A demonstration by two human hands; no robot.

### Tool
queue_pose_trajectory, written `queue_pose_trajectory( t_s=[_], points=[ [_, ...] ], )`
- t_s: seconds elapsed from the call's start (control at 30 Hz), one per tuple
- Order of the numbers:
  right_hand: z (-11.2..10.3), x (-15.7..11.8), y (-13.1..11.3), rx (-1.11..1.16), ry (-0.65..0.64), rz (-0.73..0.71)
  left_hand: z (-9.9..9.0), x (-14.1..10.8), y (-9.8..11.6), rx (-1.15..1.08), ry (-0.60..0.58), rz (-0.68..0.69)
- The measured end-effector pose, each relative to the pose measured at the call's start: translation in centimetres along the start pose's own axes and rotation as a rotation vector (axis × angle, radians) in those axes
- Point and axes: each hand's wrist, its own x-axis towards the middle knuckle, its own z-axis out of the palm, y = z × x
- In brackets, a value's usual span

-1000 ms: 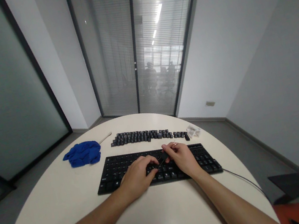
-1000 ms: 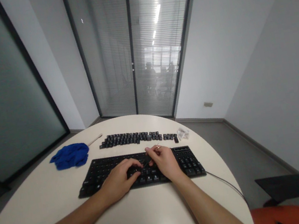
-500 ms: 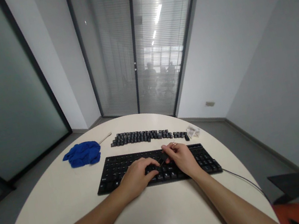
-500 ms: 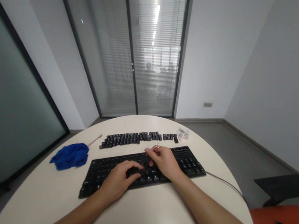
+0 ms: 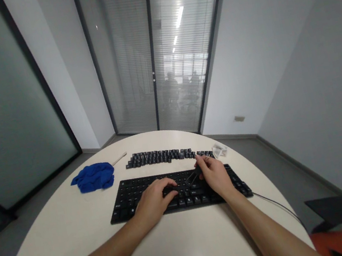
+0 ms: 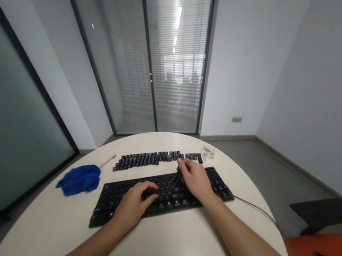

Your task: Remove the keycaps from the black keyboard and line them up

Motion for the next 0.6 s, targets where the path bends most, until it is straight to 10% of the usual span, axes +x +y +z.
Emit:
queue_pose_trajectory(
  t_s=[0.6],
  points=[
    [-1.3,0.6,0.1,-0.169,0.129,-0.057,-0.2,0.1,-0.1,0.175,-0.019,0.063]
  ],
)
